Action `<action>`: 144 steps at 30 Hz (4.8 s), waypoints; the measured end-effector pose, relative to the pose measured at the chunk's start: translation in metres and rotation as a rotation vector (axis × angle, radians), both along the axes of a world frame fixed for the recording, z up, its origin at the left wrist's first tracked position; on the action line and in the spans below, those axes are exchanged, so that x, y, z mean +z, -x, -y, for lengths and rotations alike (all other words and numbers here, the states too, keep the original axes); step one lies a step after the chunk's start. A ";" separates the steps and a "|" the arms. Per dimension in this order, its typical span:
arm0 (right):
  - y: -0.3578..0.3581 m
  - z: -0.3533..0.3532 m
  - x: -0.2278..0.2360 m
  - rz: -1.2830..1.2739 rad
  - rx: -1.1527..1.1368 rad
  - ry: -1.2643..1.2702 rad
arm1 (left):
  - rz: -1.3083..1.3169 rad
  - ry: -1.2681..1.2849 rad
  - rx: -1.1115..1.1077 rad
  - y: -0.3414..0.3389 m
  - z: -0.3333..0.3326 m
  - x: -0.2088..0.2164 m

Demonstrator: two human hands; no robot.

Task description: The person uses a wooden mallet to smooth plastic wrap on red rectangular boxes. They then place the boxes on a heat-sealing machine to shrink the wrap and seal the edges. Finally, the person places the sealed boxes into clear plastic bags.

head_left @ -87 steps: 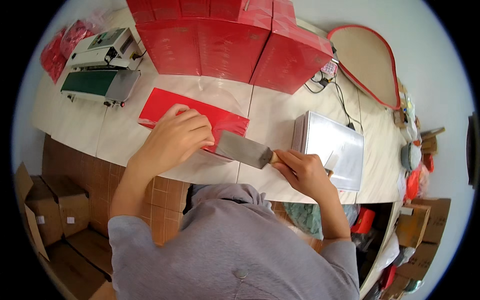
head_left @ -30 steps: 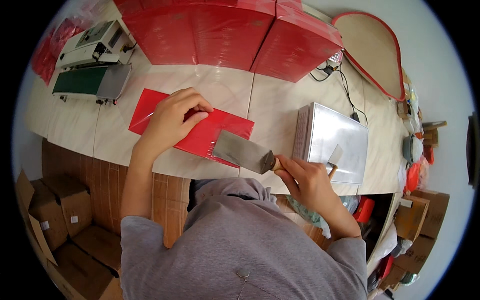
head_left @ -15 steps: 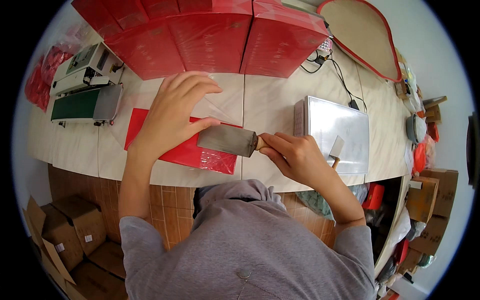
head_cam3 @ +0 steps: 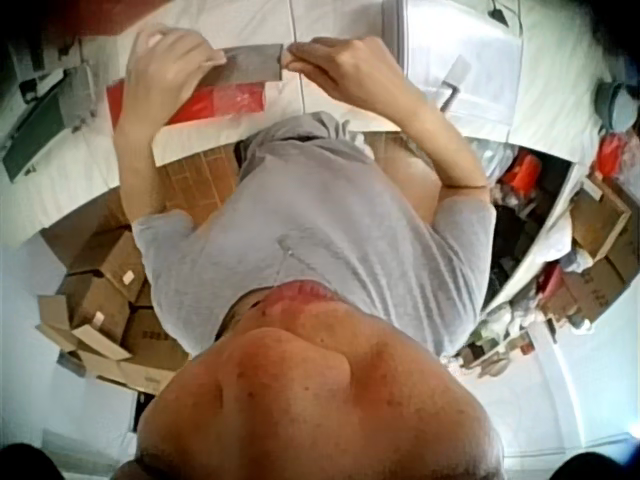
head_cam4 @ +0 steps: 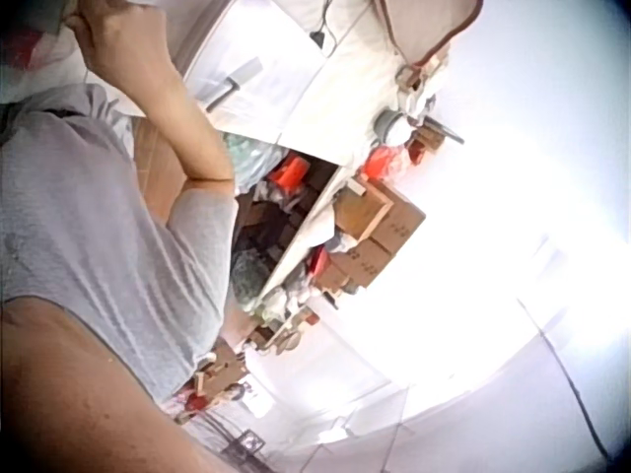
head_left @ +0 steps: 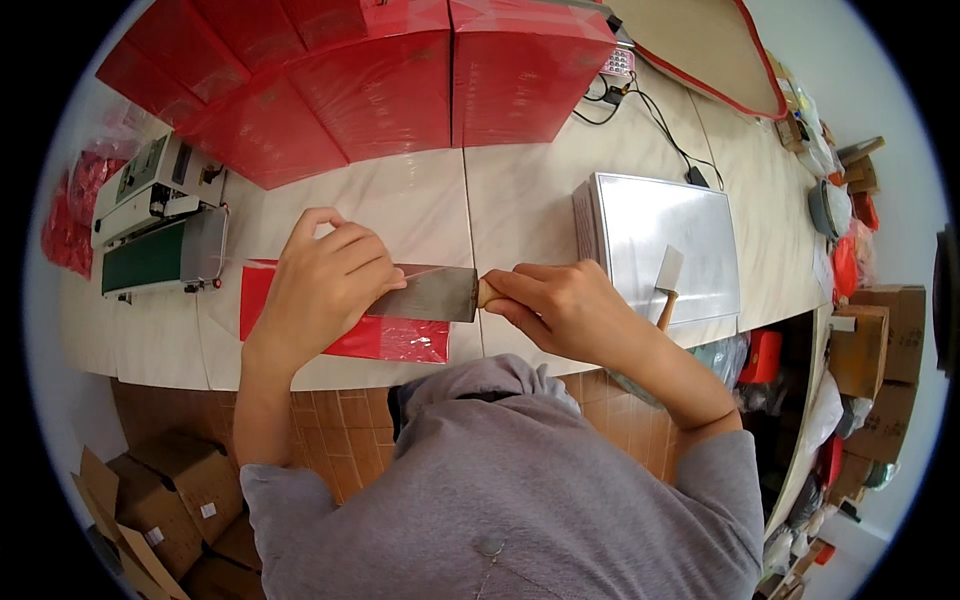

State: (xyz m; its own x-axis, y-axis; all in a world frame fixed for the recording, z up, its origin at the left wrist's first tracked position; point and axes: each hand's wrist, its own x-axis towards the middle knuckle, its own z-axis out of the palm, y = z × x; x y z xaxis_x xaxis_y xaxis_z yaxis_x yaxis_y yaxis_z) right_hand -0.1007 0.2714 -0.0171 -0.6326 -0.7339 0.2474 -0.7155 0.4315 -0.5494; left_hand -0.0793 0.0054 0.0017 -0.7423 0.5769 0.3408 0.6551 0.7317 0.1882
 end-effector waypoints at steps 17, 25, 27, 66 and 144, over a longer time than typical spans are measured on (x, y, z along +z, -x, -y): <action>-0.005 -0.206 -0.212 0.093 -1.261 -0.169 | -0.034 -1.221 0.910 -0.076 0.132 -0.086; -0.010 -0.184 -0.243 0.182 -1.365 -0.194 | 0.430 -1.609 0.569 -0.070 0.121 -0.119; -0.019 -0.183 -0.245 0.146 -1.334 -0.176 | 0.434 -1.675 0.549 -0.069 0.118 -0.119; -0.008 0.001 0.000 -0.057 -0.028 0.004 | -0.109 -0.029 -0.006 -0.019 0.009 -0.019; -0.044 -0.236 -0.198 -0.012 -1.498 -0.706 | -0.053 -0.351 0.410 -0.127 -0.017 -0.003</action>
